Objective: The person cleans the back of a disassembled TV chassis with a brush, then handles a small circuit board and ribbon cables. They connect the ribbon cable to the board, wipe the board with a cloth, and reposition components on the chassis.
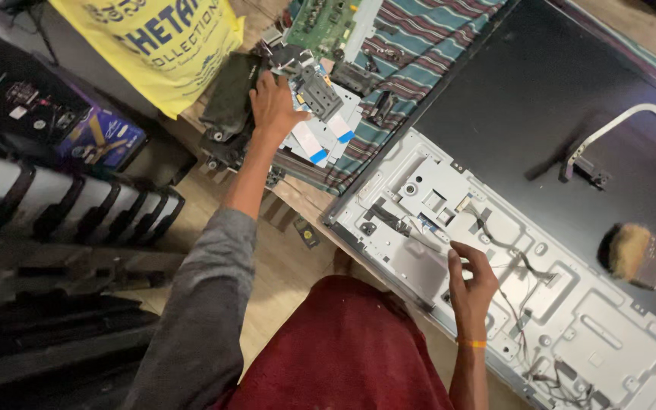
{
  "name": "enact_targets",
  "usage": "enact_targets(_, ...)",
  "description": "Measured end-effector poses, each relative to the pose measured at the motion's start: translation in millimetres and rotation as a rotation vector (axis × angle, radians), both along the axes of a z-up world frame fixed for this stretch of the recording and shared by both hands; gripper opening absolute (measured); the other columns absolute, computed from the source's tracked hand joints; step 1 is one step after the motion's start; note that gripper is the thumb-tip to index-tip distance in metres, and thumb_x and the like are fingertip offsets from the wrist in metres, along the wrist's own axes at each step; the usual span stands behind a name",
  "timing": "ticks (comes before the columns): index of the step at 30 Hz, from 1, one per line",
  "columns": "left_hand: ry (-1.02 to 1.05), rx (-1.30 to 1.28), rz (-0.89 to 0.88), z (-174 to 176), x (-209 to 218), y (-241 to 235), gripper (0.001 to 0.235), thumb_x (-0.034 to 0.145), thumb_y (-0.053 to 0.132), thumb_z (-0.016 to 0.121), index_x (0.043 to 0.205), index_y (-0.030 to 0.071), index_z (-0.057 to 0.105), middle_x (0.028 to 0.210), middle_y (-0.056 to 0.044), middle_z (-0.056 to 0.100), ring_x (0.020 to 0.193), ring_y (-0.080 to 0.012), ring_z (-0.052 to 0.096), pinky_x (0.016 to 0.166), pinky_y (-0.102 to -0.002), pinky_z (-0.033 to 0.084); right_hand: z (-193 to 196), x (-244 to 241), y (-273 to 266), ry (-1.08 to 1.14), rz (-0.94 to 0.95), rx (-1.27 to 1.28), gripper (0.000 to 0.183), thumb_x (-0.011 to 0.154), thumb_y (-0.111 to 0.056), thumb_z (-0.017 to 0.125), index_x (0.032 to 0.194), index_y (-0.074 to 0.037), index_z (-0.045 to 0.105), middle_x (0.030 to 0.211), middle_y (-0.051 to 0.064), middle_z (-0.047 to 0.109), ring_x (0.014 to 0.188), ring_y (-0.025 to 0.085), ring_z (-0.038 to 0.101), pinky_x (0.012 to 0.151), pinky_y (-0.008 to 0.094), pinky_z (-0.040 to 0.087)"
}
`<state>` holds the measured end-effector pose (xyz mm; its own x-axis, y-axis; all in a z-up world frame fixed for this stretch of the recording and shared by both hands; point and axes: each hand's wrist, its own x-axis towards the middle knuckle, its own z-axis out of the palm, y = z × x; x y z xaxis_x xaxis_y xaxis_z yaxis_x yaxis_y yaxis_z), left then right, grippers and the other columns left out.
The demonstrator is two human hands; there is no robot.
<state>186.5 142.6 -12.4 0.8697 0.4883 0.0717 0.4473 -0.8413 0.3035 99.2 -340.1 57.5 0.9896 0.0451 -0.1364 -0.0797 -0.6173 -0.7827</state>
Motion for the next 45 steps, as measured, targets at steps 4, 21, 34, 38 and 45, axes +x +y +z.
enact_targets(4,-0.196,-0.188,0.001,14,-2,-1,0.054,0.073,0.022,0.089,0.116,-0.001,0.066,0.119,-0.026,0.058,0.105,-0.0467,0.063,0.085,-0.054,0.052,4,-5,16,-0.039,0.044,0.03,0.021,0.099,-0.018,0.068,0.115,-0.005,0.075,0.103,0.007,0.075,0.077,0.016,0.067,0.055,0.03,0.051)
enact_targets(21,-0.537,-0.212,-0.04,89,-49,24,0.017,0.095,0.009,0.077,0.102,-0.003,0.067,0.096,-0.02,0.061,0.092,-0.0416,0.061,0.082,-0.05,0.047,20,-6,71,-0.083,0.237,0.073,0.02,0.097,-0.015,0.07,0.113,-0.004,0.075,0.105,0.009,0.077,0.085,0.017,0.07,0.072,0.03,0.057)
enact_targets(34,-0.971,0.227,-0.851,86,-82,-134,0.031,0.092,0.008,0.085,0.119,0.014,0.071,0.12,-0.003,0.052,0.121,-0.0212,0.054,0.101,-0.04,0.046,63,29,93,0.277,-0.004,1.087,0.054,0.104,-0.033,0.06,0.145,0.003,0.055,0.099,0.002,0.069,0.087,0.009,0.063,0.078,0.026,0.054)
enact_targets(38,-0.91,0.132,-0.914,65,-91,-156,0.036,0.092,0.007,0.087,0.122,0.017,0.071,0.125,-0.002,0.051,0.128,-0.0204,0.052,0.106,-0.039,0.047,53,13,81,0.279,-0.046,0.955,0.052,0.1,-0.02,0.07,0.145,0.002,0.057,0.085,-0.004,0.06,0.078,0.005,0.051,0.072,0.022,0.045)
enact_targets(45,-0.92,0.1,-0.937,57,-94,-186,0.035,0.093,0.005,0.086,0.122,0.019,0.072,0.126,-0.002,0.051,0.128,-0.021,0.051,0.111,-0.039,0.046,42,-13,56,0.233,-0.188,0.884,0.051,0.097,-0.017,0.07,0.144,0.002,0.058,0.086,-0.003,0.066,0.08,0.005,0.056,0.074,0.023,0.047)
